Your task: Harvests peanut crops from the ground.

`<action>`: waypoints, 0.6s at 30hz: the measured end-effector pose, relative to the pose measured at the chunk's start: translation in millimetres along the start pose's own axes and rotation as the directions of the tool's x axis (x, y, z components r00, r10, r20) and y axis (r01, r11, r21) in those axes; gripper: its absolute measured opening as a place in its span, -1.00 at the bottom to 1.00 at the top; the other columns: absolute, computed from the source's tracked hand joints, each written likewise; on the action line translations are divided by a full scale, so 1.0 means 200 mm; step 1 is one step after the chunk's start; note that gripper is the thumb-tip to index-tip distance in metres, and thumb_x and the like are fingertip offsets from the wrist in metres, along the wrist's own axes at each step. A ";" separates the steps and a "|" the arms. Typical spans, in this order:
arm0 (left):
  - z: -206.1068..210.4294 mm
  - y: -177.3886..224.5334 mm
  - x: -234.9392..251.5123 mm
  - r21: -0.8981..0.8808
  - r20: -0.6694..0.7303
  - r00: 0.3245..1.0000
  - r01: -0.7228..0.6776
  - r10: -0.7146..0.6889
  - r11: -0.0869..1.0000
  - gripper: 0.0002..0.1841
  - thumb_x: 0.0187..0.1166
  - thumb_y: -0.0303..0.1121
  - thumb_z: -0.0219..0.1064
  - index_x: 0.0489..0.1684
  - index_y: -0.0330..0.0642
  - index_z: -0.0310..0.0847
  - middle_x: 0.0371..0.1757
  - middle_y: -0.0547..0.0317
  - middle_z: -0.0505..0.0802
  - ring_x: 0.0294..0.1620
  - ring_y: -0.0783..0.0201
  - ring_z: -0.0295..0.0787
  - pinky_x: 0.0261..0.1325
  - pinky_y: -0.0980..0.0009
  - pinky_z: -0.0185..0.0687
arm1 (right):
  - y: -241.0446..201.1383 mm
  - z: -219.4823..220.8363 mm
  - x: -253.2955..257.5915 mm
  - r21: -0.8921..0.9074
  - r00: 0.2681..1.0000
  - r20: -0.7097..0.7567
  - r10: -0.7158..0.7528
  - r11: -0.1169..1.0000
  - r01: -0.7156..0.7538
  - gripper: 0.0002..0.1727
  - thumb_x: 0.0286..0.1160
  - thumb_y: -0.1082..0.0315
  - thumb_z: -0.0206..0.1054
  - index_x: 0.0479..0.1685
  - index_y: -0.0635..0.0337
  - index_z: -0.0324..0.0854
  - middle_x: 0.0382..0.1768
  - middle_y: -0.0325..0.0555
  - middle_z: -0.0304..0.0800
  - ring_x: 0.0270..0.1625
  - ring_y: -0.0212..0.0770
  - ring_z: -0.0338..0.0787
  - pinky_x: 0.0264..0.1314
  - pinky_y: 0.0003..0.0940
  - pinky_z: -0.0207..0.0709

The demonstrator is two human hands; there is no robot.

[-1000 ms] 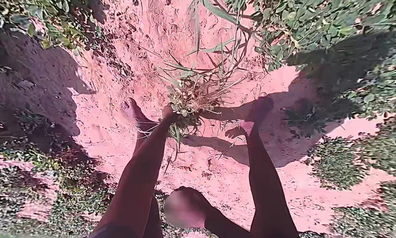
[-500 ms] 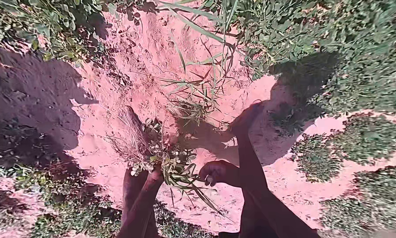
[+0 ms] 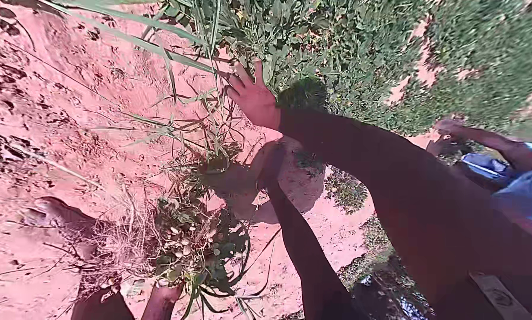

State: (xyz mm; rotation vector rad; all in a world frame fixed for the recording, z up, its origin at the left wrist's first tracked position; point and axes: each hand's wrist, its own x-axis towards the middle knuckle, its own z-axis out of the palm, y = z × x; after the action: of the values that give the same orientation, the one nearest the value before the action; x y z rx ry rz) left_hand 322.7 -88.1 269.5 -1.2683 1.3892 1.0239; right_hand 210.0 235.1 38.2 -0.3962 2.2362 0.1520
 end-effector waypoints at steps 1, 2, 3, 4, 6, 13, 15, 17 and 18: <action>0.00 0.00 0.02 -0.032 -0.035 0.999 0.025 -0.026 0.999 -0.63 0.65 -0.82 -0.37 0.33 -0.69 0.18 0.01 -0.01 0.57 -0.03 0.51 0.53 0.24 0.64 0.47 | 0.04 -0.01 0.06 0.022 0.991 -0.023 0.132 0.991 -0.132 -0.18 0.33 0.51 0.48 0.73 0.05 0.35 0.81 0.13 0.19 0.85 0.46 -0.03 0.55 0.88 -0.38; -0.01 -0.01 0.07 -0.063 -0.070 0.996 0.042 -0.046 0.997 -0.61 0.63 -0.83 -0.38 0.29 -0.65 0.24 -0.04 0.05 0.60 -0.06 0.53 0.55 0.23 0.63 0.50 | 0.09 -0.02 0.12 0.061 0.967 -0.027 0.254 0.966 -0.252 -0.04 0.21 0.49 0.55 0.79 -0.01 0.27 0.84 0.14 0.09 0.77 0.54 0.10 0.44 0.95 -0.29; -0.07 -0.09 0.15 -0.102 -0.076 0.997 0.006 -0.014 0.995 -0.61 0.62 -0.84 -0.36 0.24 -0.61 0.31 -0.10 0.09 0.65 -0.09 0.54 0.60 0.23 0.62 0.55 | 0.13 -0.01 0.16 0.124 0.932 -0.002 0.364 0.924 -0.361 0.08 0.12 0.49 0.60 0.86 -0.03 0.17 0.89 0.15 -0.07 0.71 0.59 0.19 0.35 0.96 -0.12; -0.20 -0.26 0.27 -0.169 0.030 0.988 -0.147 0.154 0.974 -0.65 0.65 -0.83 -0.32 0.23 -0.63 0.30 -0.11 0.11 0.65 -0.08 0.53 0.61 0.21 0.59 0.57 | 0.17 -0.01 0.18 0.178 0.887 0.056 0.458 0.870 -0.460 0.18 0.15 0.49 0.58 0.94 -0.06 -0.01 0.94 0.12 -0.29 0.66 0.55 0.30 0.27 0.82 0.22; -0.45 -0.57 0.54 -0.248 0.189 0.881 -0.385 0.434 0.889 -0.70 0.66 -0.67 -0.15 0.26 -0.44 0.36 -0.01 0.33 0.78 0.05 0.68 0.71 0.16 0.67 0.65 | 0.23 0.02 0.20 0.306 0.810 0.094 0.579 0.757 -0.577 0.18 0.23 0.51 0.45 0.97 -0.03 -0.19 0.90 0.24 -0.20 0.20 0.30 0.77 -0.04 0.19 0.72; -0.36 -0.43 0.40 -0.012 0.010 0.900 -0.435 0.435 0.900 -0.72 0.61 -0.70 0.08 0.24 -0.64 0.41 0.01 0.12 0.75 0.08 0.61 0.66 0.28 0.65 0.56 | 0.16 -0.02 0.19 0.439 0.719 0.363 0.593 0.571 -0.693 -0.46 0.45 0.34 0.34 0.43 0.35 0.46 0.19 0.28 0.76 0.24 0.24 0.80 0.10 0.26 0.68; -0.56 -0.72 0.74 -0.077 0.376 0.540 -0.792 0.753 0.606 -0.71 0.66 -0.69 -0.04 0.19 -0.83 0.32 0.06 -0.03 0.75 0.13 0.60 0.69 0.23 0.69 0.59 | 0.17 -0.03 0.14 0.471 0.750 0.368 0.549 0.586 -0.660 -0.63 0.53 0.27 0.26 0.21 0.30 0.66 0.23 0.23 0.76 0.29 0.20 0.78 0.14 0.25 0.66; -0.40 -0.58 0.57 0.079 0.104 0.904 -0.423 0.414 0.903 -0.72 0.61 -0.85 -0.07 0.16 -0.68 0.45 -0.13 0.09 0.72 -0.14 0.58 0.61 0.16 0.64 0.55 | 0.17 -0.04 0.09 0.513 0.761 0.379 0.526 0.565 -0.646 -0.63 0.54 0.25 0.28 0.16 0.36 0.65 0.21 0.28 0.75 0.30 0.23 0.77 0.18 0.27 0.64; -0.32 -0.51 0.52 0.095 -0.029 0.957 -0.286 0.290 0.954 -0.71 0.60 -0.82 -0.09 0.16 -0.60 0.43 -0.16 0.10 0.70 -0.16 0.59 0.63 0.15 0.67 0.59 | 0.16 -0.04 0.08 0.535 0.767 0.389 0.510 0.553 -0.639 -0.62 0.52 0.26 0.29 0.14 0.40 0.63 0.19 0.31 0.74 0.29 0.24 0.77 0.20 0.29 0.62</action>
State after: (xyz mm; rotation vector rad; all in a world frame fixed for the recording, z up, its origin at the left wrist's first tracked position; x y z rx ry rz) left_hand 416.5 -180.9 180.9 -1.0457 1.6693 1.1208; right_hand 184.1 260.3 31.3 0.7363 1.9818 -0.2392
